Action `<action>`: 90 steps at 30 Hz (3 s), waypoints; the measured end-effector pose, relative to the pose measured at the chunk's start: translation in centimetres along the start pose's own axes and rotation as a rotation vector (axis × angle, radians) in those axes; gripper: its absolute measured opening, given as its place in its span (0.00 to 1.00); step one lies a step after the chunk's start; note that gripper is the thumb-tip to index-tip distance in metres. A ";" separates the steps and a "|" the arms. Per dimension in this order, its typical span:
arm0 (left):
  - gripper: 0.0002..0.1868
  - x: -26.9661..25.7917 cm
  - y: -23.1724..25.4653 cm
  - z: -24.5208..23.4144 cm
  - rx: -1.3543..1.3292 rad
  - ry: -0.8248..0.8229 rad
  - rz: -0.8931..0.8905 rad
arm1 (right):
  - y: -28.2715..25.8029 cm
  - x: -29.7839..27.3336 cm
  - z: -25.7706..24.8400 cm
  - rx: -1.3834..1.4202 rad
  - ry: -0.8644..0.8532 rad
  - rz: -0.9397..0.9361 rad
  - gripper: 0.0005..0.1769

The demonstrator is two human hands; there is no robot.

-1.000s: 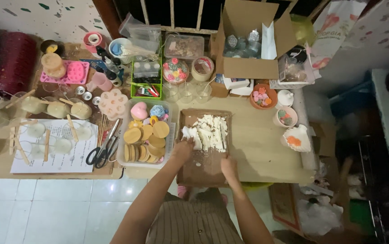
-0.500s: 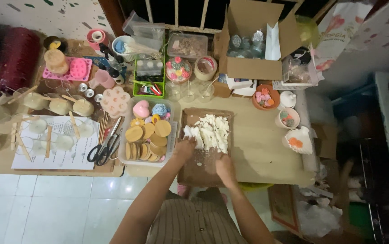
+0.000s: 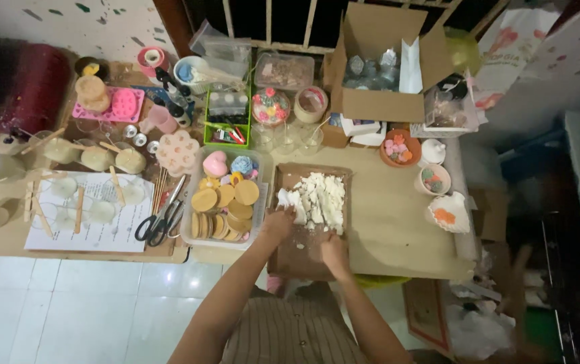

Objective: Cutting solid chunks of white wax into smaller pieces on a tray for melting.

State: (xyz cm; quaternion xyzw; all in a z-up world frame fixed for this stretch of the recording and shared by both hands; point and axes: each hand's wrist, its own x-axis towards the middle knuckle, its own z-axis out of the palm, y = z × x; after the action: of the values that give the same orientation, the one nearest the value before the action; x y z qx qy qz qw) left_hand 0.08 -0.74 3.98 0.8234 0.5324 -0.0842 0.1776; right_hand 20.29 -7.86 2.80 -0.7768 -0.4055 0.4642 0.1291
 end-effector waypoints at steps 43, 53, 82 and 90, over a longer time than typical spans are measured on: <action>0.38 -3.0 2.3 -3.3 -0.232 -0.067 -0.150 | -2.1 -4.7 6.0 -0.142 0.203 -0.160 0.29; 0.31 -2.3 2.2 -0.5 -0.246 0.017 -0.178 | 4.8 4.5 11.5 0.086 0.118 -0.179 0.27; 0.25 -1.5 1.6 1.8 -0.077 0.022 -0.139 | 2.9 -0.6 0.9 -0.328 0.402 -0.506 0.29; 0.26 -2.3 1.8 0.8 -0.067 0.045 -0.129 | 3.9 -0.3 -0.2 -0.157 0.139 -0.132 0.30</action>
State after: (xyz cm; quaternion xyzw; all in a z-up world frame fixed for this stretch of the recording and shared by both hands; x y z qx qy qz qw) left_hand 0.80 -3.68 4.37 0.7825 0.5908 -0.0592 0.1874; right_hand 22.39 -10.56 0.83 -0.7865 -0.4809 0.3667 0.1257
